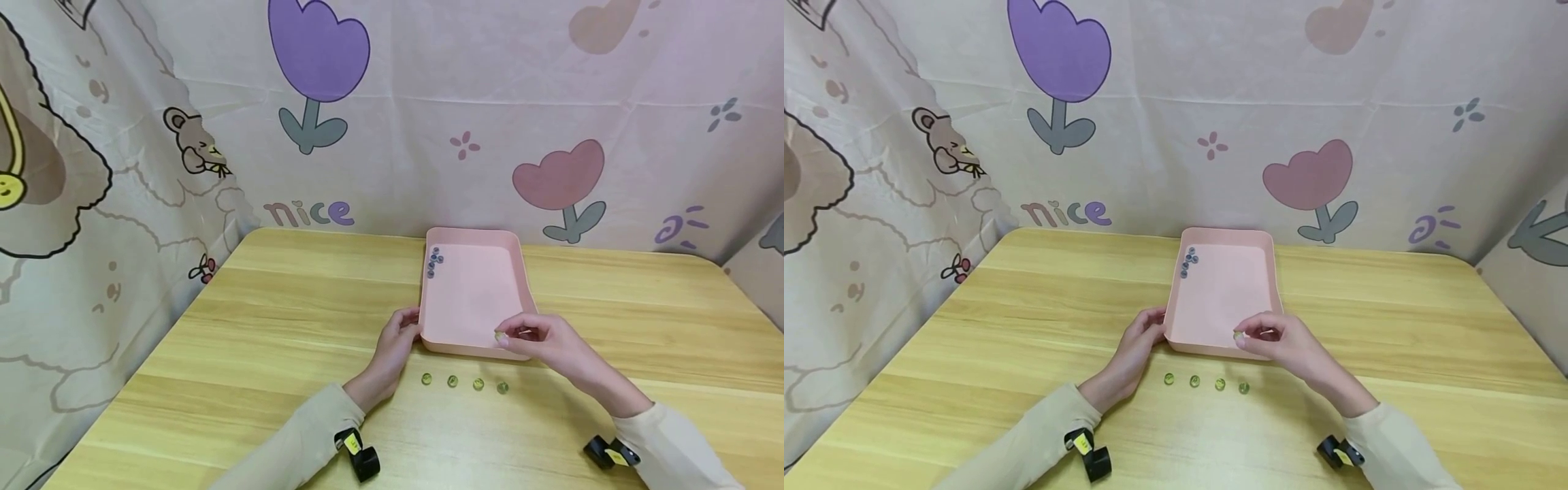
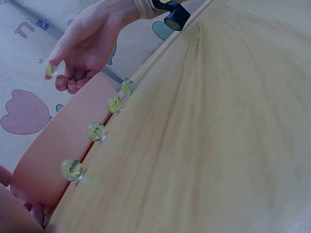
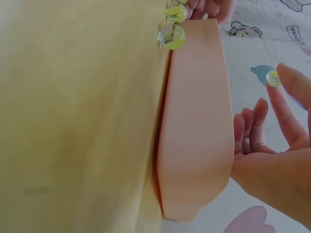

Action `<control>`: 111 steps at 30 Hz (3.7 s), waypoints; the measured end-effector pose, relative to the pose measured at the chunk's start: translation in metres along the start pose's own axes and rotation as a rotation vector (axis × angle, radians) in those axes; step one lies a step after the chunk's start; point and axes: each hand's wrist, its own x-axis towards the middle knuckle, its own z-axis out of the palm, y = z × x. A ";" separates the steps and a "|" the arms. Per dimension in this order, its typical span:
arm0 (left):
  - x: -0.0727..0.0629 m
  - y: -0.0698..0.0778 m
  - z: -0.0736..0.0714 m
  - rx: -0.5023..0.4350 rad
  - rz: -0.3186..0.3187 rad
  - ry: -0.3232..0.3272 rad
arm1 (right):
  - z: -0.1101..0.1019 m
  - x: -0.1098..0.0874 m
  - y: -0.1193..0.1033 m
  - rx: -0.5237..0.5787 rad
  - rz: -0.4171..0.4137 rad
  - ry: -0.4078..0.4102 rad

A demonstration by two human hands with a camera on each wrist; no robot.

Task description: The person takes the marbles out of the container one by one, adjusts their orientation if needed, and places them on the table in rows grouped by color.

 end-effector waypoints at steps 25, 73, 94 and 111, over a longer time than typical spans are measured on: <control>0.000 0.000 0.000 0.002 -0.002 0.013 | -0.007 -0.024 0.008 0.083 -0.065 -0.010; -0.001 0.001 0.001 0.009 -0.008 0.014 | -0.002 -0.048 0.045 -0.177 0.008 0.037; -0.005 0.003 0.001 -0.003 0.023 0.002 | -0.002 -0.047 0.053 -0.288 -0.147 0.011; -0.002 0.000 0.001 0.002 0.005 0.008 | -0.003 -0.048 0.051 -0.355 -0.043 -0.028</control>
